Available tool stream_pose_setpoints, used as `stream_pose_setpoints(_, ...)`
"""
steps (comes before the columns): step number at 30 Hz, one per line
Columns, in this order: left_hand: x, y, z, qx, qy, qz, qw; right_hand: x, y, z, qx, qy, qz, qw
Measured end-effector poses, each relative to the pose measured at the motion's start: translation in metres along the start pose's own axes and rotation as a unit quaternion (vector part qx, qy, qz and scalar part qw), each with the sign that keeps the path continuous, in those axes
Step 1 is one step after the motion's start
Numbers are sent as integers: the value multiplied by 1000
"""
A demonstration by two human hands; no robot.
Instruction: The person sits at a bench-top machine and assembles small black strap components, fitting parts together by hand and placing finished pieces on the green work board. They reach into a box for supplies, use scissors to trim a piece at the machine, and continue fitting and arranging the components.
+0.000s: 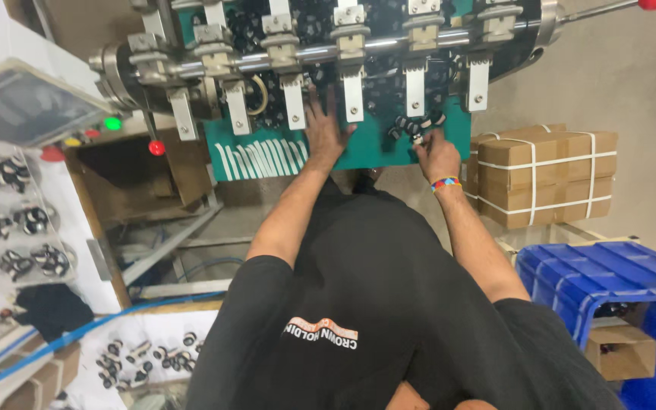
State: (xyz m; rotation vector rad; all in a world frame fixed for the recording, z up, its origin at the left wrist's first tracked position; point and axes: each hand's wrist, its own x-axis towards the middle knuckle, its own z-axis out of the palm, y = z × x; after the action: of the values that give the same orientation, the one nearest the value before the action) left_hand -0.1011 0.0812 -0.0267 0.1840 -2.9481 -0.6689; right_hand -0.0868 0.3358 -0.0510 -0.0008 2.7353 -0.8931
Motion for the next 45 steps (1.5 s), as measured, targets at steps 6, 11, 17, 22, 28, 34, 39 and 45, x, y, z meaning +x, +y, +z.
stream_pose_setpoints(6, 20, -5, 31, 8, -46, -82, 996, -60, -8, 3, -59, -122, 35, 990)
stream_pose_setpoints(11, 8, -36, 44, 23, -42, -11, 999, -117, -5, 26, -130, -212, 130, 960)
stream_pose_setpoints(17, 22, -53, 45, 61, 4, 116, 991, -142, -14, 34, -67, -149, 193, 967)
stream_pose_setpoints(22, 20, -57, 39, 53, -202, 57, 976, -149, -27, 46, -70, -148, 235, 958)
stream_pose_setpoints(28, -8, -60, 32, 72, -38, 131, 988, -157, -32, 54, -38, -115, 234, 965)
stream_pose_setpoints(34, 15, -77, 43, -684, -217, -101, 689, -153, -37, 62, -54, -131, 245, 959)
stream_pose_setpoints(39, 25, -82, 41, -920, -222, -134, 294, -152, -42, 63, -45, -113, 229, 966)
stream_pose_setpoints(45, 10, -74, 24, -468, 59, 75, 879, -148, -51, 62, -46, -106, 251, 961)
